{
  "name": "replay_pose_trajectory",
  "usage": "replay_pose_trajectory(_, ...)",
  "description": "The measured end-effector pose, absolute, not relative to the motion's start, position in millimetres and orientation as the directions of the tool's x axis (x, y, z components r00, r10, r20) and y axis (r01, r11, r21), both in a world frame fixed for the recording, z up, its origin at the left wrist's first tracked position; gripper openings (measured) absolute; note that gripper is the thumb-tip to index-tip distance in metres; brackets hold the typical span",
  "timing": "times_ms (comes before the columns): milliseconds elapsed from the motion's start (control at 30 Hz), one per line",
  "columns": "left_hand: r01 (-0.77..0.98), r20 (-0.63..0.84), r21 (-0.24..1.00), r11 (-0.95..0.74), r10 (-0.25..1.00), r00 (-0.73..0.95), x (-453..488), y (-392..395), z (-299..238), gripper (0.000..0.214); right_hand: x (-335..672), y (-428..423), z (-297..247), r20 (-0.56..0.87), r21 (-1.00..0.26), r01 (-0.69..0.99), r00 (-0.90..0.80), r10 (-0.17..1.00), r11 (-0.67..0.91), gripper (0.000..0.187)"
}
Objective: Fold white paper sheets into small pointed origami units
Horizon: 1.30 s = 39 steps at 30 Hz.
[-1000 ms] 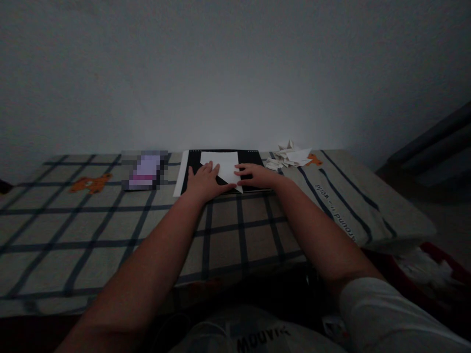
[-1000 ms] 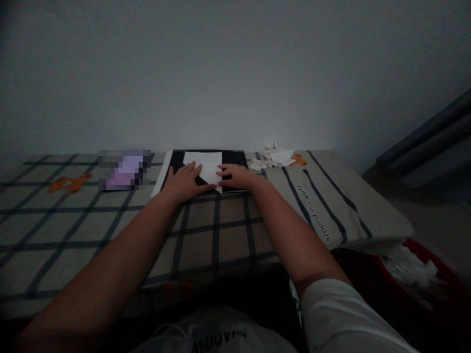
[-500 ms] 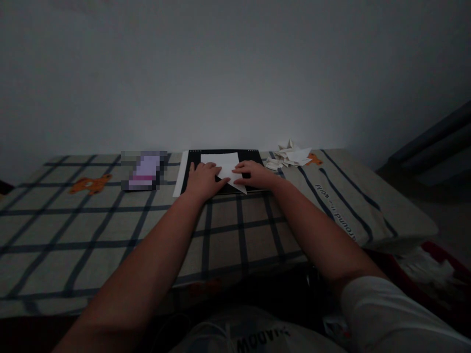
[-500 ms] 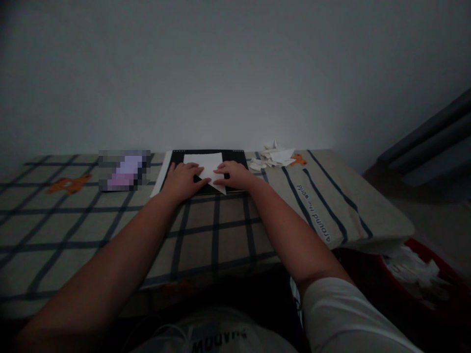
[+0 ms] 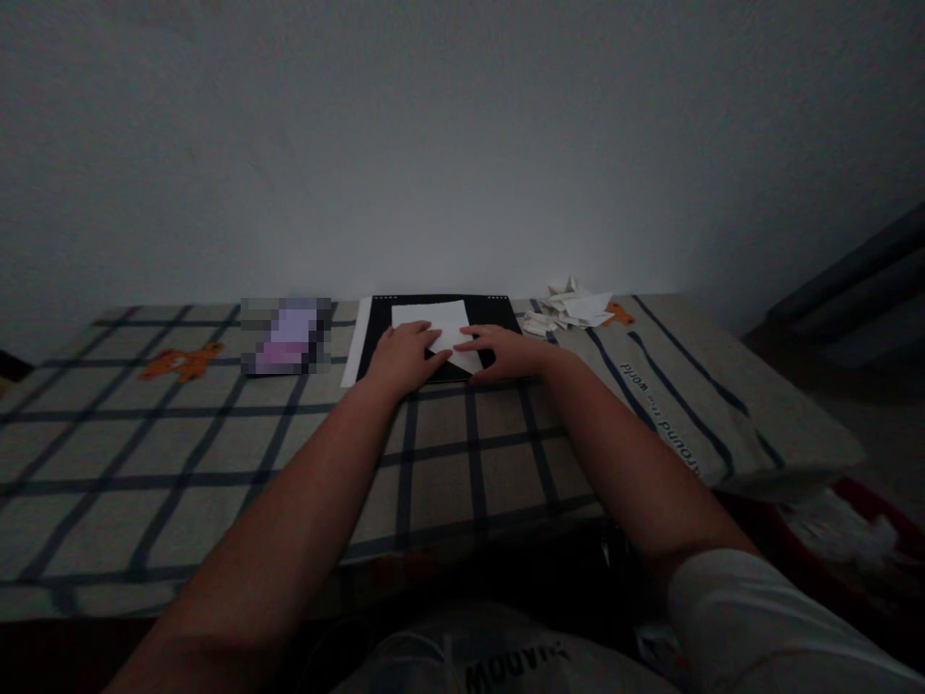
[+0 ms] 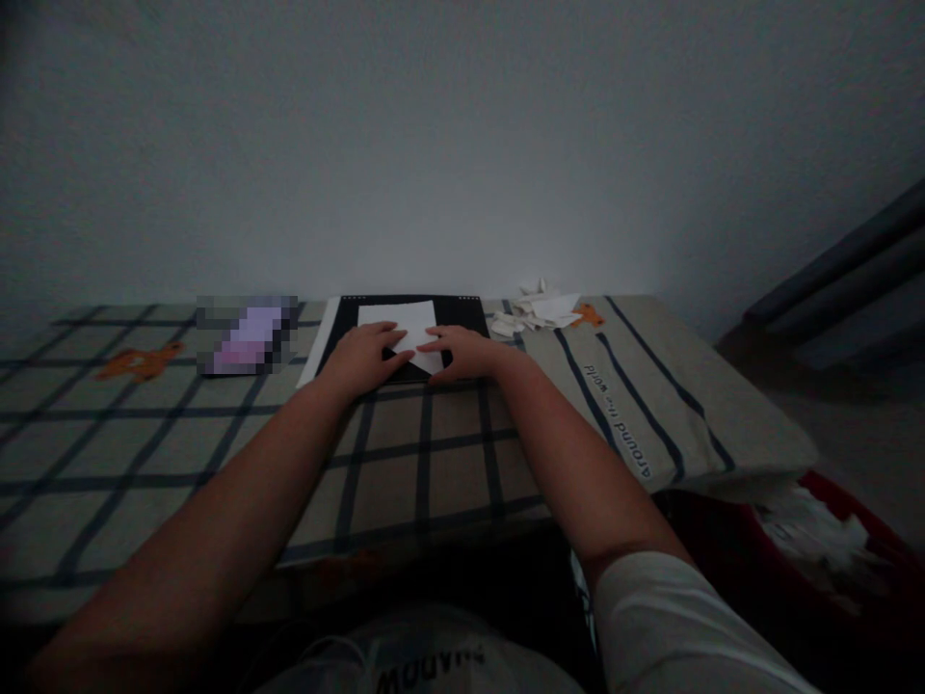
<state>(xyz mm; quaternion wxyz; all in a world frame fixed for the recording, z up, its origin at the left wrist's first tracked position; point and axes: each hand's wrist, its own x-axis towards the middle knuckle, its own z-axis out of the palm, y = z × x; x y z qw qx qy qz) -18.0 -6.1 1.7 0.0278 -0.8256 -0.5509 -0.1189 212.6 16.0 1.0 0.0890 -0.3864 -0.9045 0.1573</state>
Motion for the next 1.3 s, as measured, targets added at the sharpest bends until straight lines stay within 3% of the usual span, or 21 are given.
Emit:
replay_pose_trajectory(100,0.919,0.220,0.085,-0.384,0.907,0.358,-17.8,-5.9,2.0,0.052,214.5,15.6,1.9,0.071,-0.397,0.635,-0.698,0.712,0.662,0.063)
replay_pose_trajectory(300,0.920,0.226,0.126,-0.371,0.914,0.337,-16.0,-7.4,5.6,0.054,213.5,9.7,12.6,0.187,-0.487,0.604,-0.634,0.750,0.632,0.018)
replay_pose_trajectory(400,0.915,0.261,0.169,-0.366,0.912,0.316,-17.0,-6.3,6.2,0.055,212.8,11.7,16.0,0.319,-0.544,0.606,-0.490,0.811,0.580,0.016)
replay_pose_trajectory(533,0.908,0.340,0.208,-0.365,0.897,0.283,-20.2,-4.3,8.8,0.045,213.4,20.7,14.0,0.479,-0.679,0.554,-0.164,0.862,0.482,0.019)
replay_pose_trajectory(633,0.911,0.378,0.251,-0.327,0.900,0.219,-22.0,-5.2,13.9,0.035,214.6,29.3,10.1,0.545,-0.755,0.453,0.032,0.838,0.473,0.027)
replay_pose_trajectory(767,0.848,0.424,0.457,-0.267,0.904,0.055,-22.5,-6.4,19.0,0.042,215.8,32.9,8.3,0.641,-0.737,0.396,0.151,0.752,0.549,0.030)
replay_pose_trajectory(833,0.768,0.430,0.576,-0.280,0.903,0.007,-22.4,-4.8,18.8,0.041,215.4,28.8,10.2,0.697,-0.669,0.445,0.095,0.711,0.596,0.026)
replay_pose_trajectory(967,0.649,0.367,0.707,-0.281,0.930,0.002,-22.8,0.7,14.2,0.041,210.2,15.5,14.4,0.735,-0.435,0.542,-0.247,0.631,0.719,0.021)
replay_pose_trajectory(1033,0.668,0.353,0.688,-0.283,0.935,0.033,-23.2,2.3,11.7,0.042,206.2,10.0,13.4,0.660,-0.338,0.563,-0.430,0.616,0.755,0.027)
replay_pose_trajectory(1133,0.715,0.355,0.634,-0.295,0.932,0.070,-23.4,2.7,9.8,0.041,201.6,5.0,8.5,0.463,-0.250,0.601,-0.615,0.638,0.760,0.051)
replay_pose_trajectory(1233,0.716,0.321,0.652,-0.249,0.946,0.037,-23.0,3.1,10.2,0.040,200.7,3.1,5.2,0.328,-0.227,0.649,-0.651,0.684,0.726,0.067)
replay_pose_trajectory(1300,0.692,0.280,0.696,-0.192,0.960,-0.015,-22.7,3.9,11.0,0.040,201.8,3.3,5.6,0.315,-0.234,0.652,-0.651,0.691,0.721,0.063)
